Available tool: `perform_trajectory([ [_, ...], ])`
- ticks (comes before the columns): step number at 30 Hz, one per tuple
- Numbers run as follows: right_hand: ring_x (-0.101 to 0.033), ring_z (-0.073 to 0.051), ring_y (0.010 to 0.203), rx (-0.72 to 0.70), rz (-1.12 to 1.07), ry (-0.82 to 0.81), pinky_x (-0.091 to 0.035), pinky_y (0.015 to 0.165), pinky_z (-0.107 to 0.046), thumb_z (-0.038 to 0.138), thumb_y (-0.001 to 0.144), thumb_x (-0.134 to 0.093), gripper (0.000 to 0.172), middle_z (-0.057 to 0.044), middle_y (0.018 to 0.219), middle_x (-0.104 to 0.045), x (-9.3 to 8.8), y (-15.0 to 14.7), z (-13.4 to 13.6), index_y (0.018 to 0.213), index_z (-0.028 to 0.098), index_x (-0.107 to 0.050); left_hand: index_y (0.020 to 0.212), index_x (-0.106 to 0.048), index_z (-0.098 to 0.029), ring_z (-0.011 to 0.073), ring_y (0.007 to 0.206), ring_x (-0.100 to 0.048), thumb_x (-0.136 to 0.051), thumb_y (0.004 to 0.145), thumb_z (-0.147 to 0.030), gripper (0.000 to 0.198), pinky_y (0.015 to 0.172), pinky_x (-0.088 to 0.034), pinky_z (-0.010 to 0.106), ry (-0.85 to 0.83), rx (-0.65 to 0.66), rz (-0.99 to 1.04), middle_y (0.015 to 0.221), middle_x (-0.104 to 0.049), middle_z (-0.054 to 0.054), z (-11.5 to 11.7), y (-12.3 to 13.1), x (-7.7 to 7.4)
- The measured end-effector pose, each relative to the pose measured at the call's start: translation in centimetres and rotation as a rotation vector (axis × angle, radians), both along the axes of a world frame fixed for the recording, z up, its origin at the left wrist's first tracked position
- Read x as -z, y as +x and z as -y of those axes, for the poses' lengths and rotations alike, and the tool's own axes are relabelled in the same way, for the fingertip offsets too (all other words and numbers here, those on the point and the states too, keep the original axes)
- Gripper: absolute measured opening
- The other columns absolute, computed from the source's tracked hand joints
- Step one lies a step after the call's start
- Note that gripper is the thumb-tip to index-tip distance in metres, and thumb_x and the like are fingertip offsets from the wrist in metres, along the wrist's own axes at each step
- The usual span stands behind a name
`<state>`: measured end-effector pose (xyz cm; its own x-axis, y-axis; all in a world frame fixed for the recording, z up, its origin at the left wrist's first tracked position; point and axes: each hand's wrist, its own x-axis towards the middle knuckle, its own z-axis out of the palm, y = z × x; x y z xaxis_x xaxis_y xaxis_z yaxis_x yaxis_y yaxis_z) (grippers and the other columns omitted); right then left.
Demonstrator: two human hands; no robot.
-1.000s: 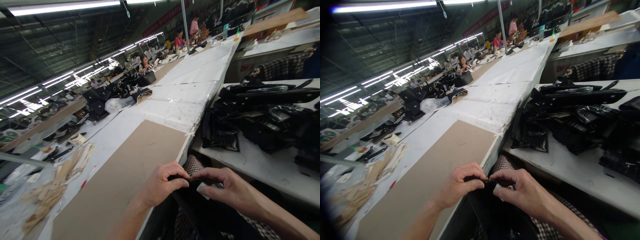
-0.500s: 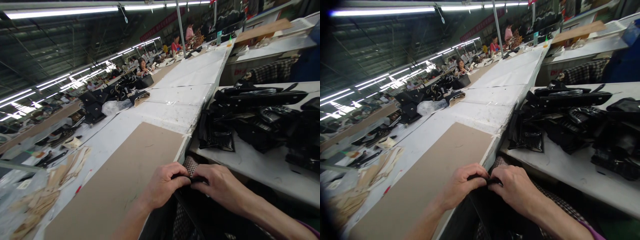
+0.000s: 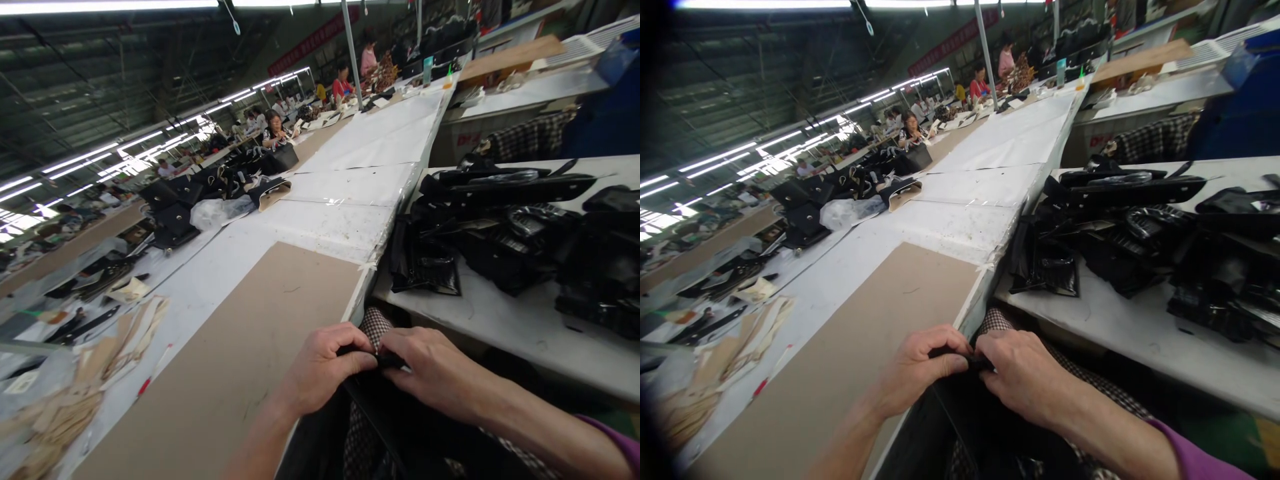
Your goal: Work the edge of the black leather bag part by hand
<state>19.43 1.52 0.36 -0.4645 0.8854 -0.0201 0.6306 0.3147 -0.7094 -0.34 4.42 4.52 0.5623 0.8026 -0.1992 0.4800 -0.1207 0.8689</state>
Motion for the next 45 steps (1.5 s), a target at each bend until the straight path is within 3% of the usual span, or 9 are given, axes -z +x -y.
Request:
perform_trajectory([
  [4,-0.062,-0.021,0.079,0.036,-0.005,0.000,-0.036,0.068,-0.029,0.010,0.073,-0.057,0.021,-0.002,0.086,-0.069,0.5,0.4,-0.4,0.088,0.021,-0.065,0.088,-0.070,-0.020,0.0172,0.088,-0.061,-0.065,0.087,-0.026,0.008,0.083,-0.044,0.026,0.005,-0.048,-0.031,0.089,-0.067,0.000,0.4,0.3,0.0],
  [7,-0.063,-0.021,0.081,0.069,-0.018,-0.011,-0.038,0.070,-0.029,0.010,0.072,-0.054,0.024,-0.001,0.085,-0.070,0.7,0.6,-0.4,0.090,0.022,-0.066,0.100,-0.062,-0.022,0.0174,0.099,-0.060,-0.067,0.085,-0.023,0.015,0.091,-0.044,0.027,0.087,-0.187,-0.063,0.103,-0.066,-0.001,1.8,0.9,0.0],
  [11,-0.063,-0.021,0.077,0.113,-0.020,-0.033,-0.038,0.067,-0.028,0.013,0.070,-0.055,0.022,-0.001,0.080,-0.069,0.5,0.2,-0.3,0.086,0.023,-0.066,0.098,-0.052,-0.024,0.0212,0.112,-0.055,-0.067,0.079,-0.012,0.027,0.096,-0.044,0.033,0.424,-0.349,-0.242,0.119,-0.060,0.001,5.0,2.2,0.3],
  [14,-0.063,-0.023,0.074,0.130,-0.010,-0.036,-0.037,0.066,-0.030,0.015,0.072,-0.054,0.022,-0.003,0.076,-0.069,0.2,-0.5,-0.4,0.088,0.022,-0.068,0.098,-0.050,-0.024,0.0251,0.114,-0.055,-0.060,0.083,-0.012,0.021,0.093,-0.047,0.039,0.729,-0.471,-0.385,0.128,-0.055,0.006,7.1,3.0,1.1],
  [16,-0.063,-0.024,0.075,0.120,-0.016,-0.032,-0.037,0.066,-0.031,0.016,0.074,-0.054,0.023,-0.004,0.076,-0.069,0.2,-0.8,-0.6,0.090,0.022,-0.069,0.090,-0.052,-0.023,0.0275,0.120,-0.052,-0.057,0.086,-0.012,0.013,0.096,-0.046,0.042,0.823,-0.519,-0.443,0.132,-0.053,0.008,8.1,3.4,1.6],
  [23,-0.065,-0.023,0.079,-0.047,-0.136,-0.053,-0.043,0.072,-0.031,0.015,0.077,-0.047,0.032,-0.002,0.084,-0.072,0.3,0.6,-0.3,0.098,0.022,-0.070,0.083,-0.066,-0.021,0.0333,0.133,-0.040,-0.067,0.079,-0.013,0.009,0.106,-0.042,0.052,0.593,-0.592,-0.493,0.147,-0.042,0.005,8.5,4.9,1.5],
  [28,-0.065,-0.026,0.093,-0.195,-0.468,-0.286,-0.049,0.082,-0.033,0.016,0.073,-0.045,0.053,-0.002,0.098,-0.071,0.2,2.8,0.8,0.124,0.017,-0.062,0.071,-0.065,-0.019,0.0348,0.135,-0.037,-0.076,0.073,-0.018,0.011,0.107,-0.040,0.055,0.483,-0.621,-0.424,0.151,-0.037,0.003,7.8,5.9,1.0],
  [37,-0.053,-0.025,0.121,-0.079,-0.488,-0.221,-0.038,0.107,-0.040,0.014,0.077,-0.043,0.061,-0.007,0.129,-0.060,1.7,2.3,3.6,0.138,0.015,-0.047,0.059,-0.058,-0.018,0.0267,0.137,-0.036,-0.067,0.078,-0.007,0.024,0.112,-0.037,0.046,0.536,-0.613,-0.576,0.145,-0.046,0.006,7.4,6.2,1.4],
  [45,-0.049,-0.027,0.127,-0.047,-0.448,-0.183,-0.032,0.112,-0.051,0.021,0.081,-0.039,0.060,-0.010,0.134,-0.055,2.7,2.0,4.3,0.139,0.012,-0.044,0.056,-0.061,-0.020,0.0227,0.134,-0.040,-0.065,0.078,-0.005,0.027,0.111,-0.040,0.041,0.558,-0.647,-0.613,0.145,-0.046,0.000,7.8,6.1,1.6],
])
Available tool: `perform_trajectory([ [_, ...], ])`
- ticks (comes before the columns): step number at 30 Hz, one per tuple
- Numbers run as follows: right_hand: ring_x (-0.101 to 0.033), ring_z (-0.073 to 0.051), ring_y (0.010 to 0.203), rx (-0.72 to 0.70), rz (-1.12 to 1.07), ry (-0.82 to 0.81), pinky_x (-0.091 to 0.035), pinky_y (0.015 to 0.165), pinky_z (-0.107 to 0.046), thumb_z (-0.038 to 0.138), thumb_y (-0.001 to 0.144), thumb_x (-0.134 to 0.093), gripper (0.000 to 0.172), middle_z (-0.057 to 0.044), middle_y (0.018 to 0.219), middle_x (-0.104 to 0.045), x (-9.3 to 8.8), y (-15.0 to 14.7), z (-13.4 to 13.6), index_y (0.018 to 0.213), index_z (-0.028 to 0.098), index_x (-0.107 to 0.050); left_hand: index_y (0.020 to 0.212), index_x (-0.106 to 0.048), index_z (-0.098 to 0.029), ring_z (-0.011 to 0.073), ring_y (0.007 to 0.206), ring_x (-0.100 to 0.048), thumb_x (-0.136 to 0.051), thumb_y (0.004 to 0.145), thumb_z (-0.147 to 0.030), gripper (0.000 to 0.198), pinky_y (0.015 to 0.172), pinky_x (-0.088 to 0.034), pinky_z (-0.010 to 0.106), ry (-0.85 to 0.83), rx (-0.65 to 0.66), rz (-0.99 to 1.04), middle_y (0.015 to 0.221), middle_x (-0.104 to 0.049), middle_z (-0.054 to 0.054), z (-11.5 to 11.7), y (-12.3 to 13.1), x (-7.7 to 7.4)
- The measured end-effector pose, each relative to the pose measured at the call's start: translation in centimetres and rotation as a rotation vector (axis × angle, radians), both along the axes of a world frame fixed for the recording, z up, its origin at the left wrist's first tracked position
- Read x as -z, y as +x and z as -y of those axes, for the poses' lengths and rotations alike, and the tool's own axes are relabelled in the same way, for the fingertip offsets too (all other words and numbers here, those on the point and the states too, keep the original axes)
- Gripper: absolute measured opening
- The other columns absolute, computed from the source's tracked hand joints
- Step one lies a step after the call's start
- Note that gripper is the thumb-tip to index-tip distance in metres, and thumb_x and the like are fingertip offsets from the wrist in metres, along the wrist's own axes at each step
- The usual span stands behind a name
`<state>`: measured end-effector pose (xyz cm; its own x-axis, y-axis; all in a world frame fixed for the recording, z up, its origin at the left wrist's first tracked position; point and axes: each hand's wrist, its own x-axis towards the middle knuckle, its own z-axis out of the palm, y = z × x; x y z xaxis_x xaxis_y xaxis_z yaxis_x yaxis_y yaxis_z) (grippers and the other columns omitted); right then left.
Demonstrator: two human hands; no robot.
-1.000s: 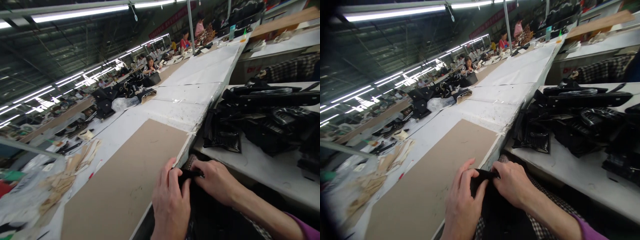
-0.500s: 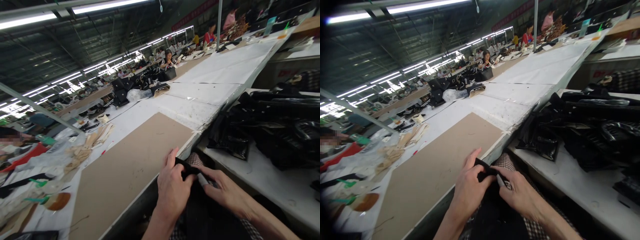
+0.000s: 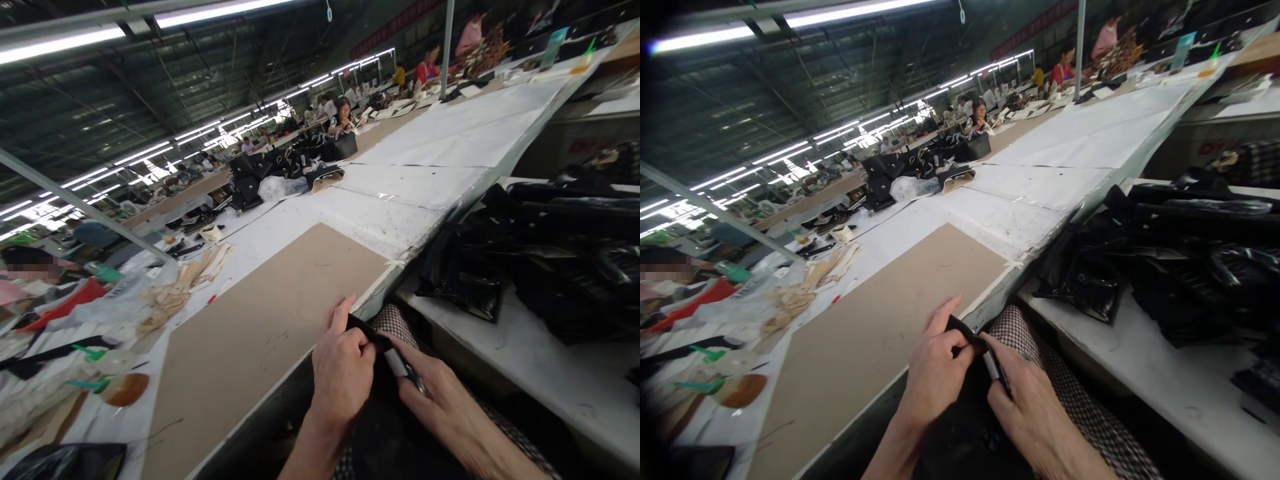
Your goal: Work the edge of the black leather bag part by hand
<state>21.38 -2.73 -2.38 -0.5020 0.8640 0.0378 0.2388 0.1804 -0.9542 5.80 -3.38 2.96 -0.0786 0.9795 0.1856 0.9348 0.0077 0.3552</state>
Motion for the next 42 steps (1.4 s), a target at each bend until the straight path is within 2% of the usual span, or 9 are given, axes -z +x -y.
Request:
perform_trajectory([
  [8,-0.047,-0.026,0.130,0.008,0.052,0.082,-0.034,0.112,-0.051,0.022,0.081,-0.037,0.062,-0.013,0.139,-0.051,0.5,-0.7,0.8,0.141,0.009,-0.042,0.061,-0.066,-0.021,0.0239,0.139,-0.034,-0.067,0.077,-0.007,0.021,0.114,-0.036,0.043,-0.037,0.017,0.172,0.153,-0.033,-0.003,0.4,-0.6,-0.1],
  [13,-0.049,-0.026,0.128,0.059,0.084,0.165,-0.040,0.108,-0.050,0.021,0.080,-0.038,0.063,-0.014,0.140,-0.051,1.5,-1.7,1.8,0.143,0.009,-0.040,0.056,-0.063,-0.019,0.0236,0.137,-0.036,-0.063,0.074,0.000,0.026,0.114,-0.034,0.042,-0.026,-0.009,0.353,0.152,-0.034,-0.001,0.3,-1.0,0.8],
  [18,-0.051,-0.028,0.126,0.080,0.076,0.183,-0.043,0.105,-0.051,0.023,0.080,-0.037,0.062,-0.017,0.138,-0.052,1.5,-1.7,1.7,0.140,0.005,-0.043,0.055,-0.062,-0.018,0.0262,0.134,-0.040,-0.064,0.073,-0.002,0.024,0.112,-0.033,0.043,0.035,0.052,0.405,0.150,-0.038,0.004,-0.1,-0.8,1.3],
  [24,-0.053,-0.027,0.124,0.098,-0.015,0.034,-0.043,0.106,-0.042,0.024,0.082,-0.043,0.056,-0.010,0.133,-0.058,1.1,-0.6,0.5,0.136,0.014,-0.049,0.060,-0.060,-0.017,0.0274,0.132,-0.042,-0.066,0.072,-0.004,0.018,0.110,-0.034,0.040,0.000,0.197,0.497,0.146,-0.041,0.006,-0.3,-1.0,0.2],
  [27,-0.059,-0.028,0.116,0.106,-0.001,-0.067,-0.048,0.099,-0.039,0.028,0.085,-0.045,0.051,-0.010,0.125,-0.063,0.7,0.4,-0.1,0.134,0.015,-0.052,0.075,-0.064,-0.020,0.0265,0.135,-0.038,-0.066,0.085,-0.022,0.011,0.112,-0.030,0.038,-0.065,0.277,0.756,0.144,-0.043,0.005,0.1,-2.3,0.1],
  [31,-0.059,-0.028,0.114,0.020,0.082,-0.103,-0.046,0.099,-0.038,0.033,0.085,-0.057,0.051,-0.008,0.125,-0.064,-1.2,2.5,-1.0,0.134,0.019,-0.052,0.108,-0.059,-0.025,0.0250,0.128,-0.047,-0.053,0.096,-0.034,0.016,0.110,-0.035,0.041,-0.046,0.074,1.141,0.141,-0.048,0.006,0.4,-4.2,2.2],
  [35,-0.047,-0.027,0.128,-0.121,0.069,-0.148,-0.037,0.109,-0.037,0.036,0.080,-0.070,0.069,-0.004,0.140,-0.052,-3.2,4.3,-2.0,0.142,0.026,-0.042,0.124,-0.055,-0.023,0.0257,0.119,-0.055,-0.061,0.092,-0.034,0.034,0.105,-0.041,0.039,-0.257,0.065,1.121,0.129,-0.058,0.008,0.8,-4.5,4.7],
  [39,-0.063,-0.025,0.105,-0.062,0.058,-0.103,-0.049,0.092,-0.033,0.041,0.094,-0.053,0.034,-0.002,0.113,-0.069,-2.6,3.8,-3.2,0.123,0.026,-0.062,0.122,-0.060,-0.024,0.0244,0.114,-0.059,-0.059,0.092,-0.034,0.031,0.102,-0.045,0.037,-0.318,0.114,1.060,0.126,-0.062,0.005,1.0,-3.6,4.9],
  [42,-0.067,-0.026,0.092,0.010,0.099,-0.024,-0.053,0.080,-0.034,0.040,0.096,-0.048,0.028,-0.001,0.096,-0.072,-1.0,3.5,-3.6,0.108,0.026,-0.069,0.119,-0.063,-0.025,0.0231,0.111,-0.059,-0.059,0.092,-0.034,0.029,0.100,-0.046,0.035,-0.319,0.138,1.016,0.123,-0.064,0.004,0.8,-3.5,4.4],
])
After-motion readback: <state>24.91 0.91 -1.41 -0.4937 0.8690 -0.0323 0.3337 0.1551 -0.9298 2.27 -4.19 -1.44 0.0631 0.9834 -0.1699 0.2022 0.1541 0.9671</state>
